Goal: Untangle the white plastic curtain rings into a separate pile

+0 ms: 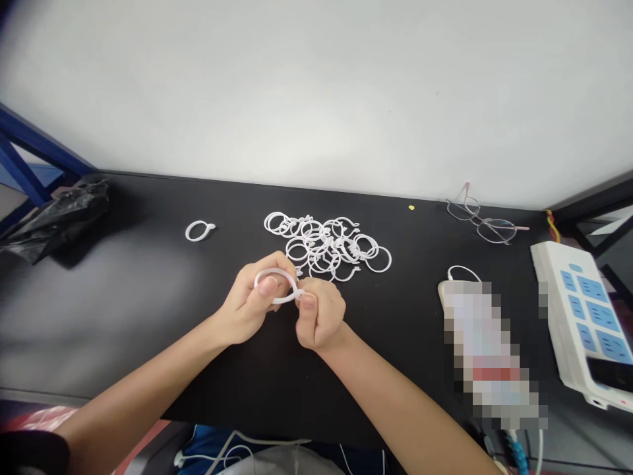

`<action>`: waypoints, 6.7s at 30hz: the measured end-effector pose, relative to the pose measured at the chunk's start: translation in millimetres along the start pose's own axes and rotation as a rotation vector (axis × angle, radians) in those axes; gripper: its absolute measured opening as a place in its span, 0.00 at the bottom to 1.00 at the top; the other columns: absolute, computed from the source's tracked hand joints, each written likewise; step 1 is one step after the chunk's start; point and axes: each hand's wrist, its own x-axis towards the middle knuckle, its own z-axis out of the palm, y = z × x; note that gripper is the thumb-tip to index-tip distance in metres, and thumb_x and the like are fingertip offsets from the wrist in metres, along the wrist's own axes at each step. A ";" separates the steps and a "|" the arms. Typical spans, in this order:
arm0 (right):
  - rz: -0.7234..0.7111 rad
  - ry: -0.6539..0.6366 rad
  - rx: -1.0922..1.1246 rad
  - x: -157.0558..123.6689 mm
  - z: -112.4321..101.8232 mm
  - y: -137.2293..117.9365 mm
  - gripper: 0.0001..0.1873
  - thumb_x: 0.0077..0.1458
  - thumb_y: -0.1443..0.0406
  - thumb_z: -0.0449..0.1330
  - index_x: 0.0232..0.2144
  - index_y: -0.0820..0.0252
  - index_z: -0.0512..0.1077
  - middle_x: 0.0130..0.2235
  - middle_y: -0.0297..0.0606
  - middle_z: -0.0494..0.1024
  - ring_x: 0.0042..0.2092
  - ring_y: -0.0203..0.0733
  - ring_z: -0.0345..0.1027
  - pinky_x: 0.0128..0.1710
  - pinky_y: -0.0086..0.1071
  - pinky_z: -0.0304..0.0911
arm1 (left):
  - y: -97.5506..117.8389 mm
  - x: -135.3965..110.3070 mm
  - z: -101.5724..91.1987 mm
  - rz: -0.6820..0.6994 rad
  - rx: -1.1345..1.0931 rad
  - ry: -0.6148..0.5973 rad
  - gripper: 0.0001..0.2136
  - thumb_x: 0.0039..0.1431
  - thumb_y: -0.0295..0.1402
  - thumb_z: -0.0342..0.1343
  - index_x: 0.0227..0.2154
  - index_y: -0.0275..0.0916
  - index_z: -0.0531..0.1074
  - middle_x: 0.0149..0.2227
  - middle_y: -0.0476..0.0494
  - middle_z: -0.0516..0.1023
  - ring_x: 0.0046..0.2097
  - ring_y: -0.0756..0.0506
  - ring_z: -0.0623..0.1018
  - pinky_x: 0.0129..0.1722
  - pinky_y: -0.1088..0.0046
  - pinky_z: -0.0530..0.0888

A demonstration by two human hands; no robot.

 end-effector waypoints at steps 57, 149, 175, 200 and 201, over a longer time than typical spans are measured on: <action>0.121 -0.176 0.014 17.0 -0.4 4.2 0.17 0.63 0.69 0.51 0.22 0.57 0.55 0.21 0.27 0.56 0.22 0.31 0.51 0.24 0.28 0.51 | -4.3 19.2 -52.0 -0.050 0.754 -0.064 0.16 0.53 0.48 0.61 0.33 0.38 0.72 0.33 0.48 0.68 0.26 0.53 0.61 0.27 0.76 0.64; 0.261 -0.265 0.048 12.2 1.6 8.6 0.19 0.69 0.63 0.43 0.24 0.56 0.56 0.20 0.28 0.59 0.20 0.32 0.54 0.22 0.28 0.51 | -18.2 6.9 -7.8 -0.140 0.170 0.156 0.19 0.61 0.42 0.43 0.17 0.38 0.62 0.16 0.51 0.62 0.21 0.53 0.59 0.22 0.76 0.59; -0.047 -0.556 -0.206 13.2 11.6 3.0 0.17 0.57 0.63 0.62 0.20 0.57 0.60 0.19 0.27 0.65 0.22 0.33 0.57 0.28 0.30 0.53 | -5.1 20.1 -88.0 -0.273 1.209 0.271 0.22 0.58 0.56 0.49 0.31 0.40 0.71 0.22 0.48 0.74 0.28 0.43 0.75 0.29 0.73 0.62; -0.002 -0.777 0.052 15.8 10.1 5.2 0.12 0.57 0.71 0.59 0.25 0.56 0.61 0.26 0.28 0.69 0.28 0.35 0.63 0.57 0.43 0.57 | -9.5 18.7 -99.3 -0.547 1.419 0.270 0.17 0.58 0.46 0.47 0.43 0.42 0.71 0.33 0.40 0.81 0.39 0.34 0.80 0.36 0.66 0.70; 0.004 -0.768 0.056 15.5 10.2 5.3 0.12 0.57 0.71 0.58 0.25 0.56 0.61 0.26 0.28 0.69 0.29 0.35 0.63 0.57 0.42 0.58 | -8.9 18.6 -99.0 -0.547 1.418 0.270 0.17 0.58 0.46 0.47 0.43 0.41 0.71 0.33 0.39 0.81 0.39 0.34 0.80 0.36 0.66 0.70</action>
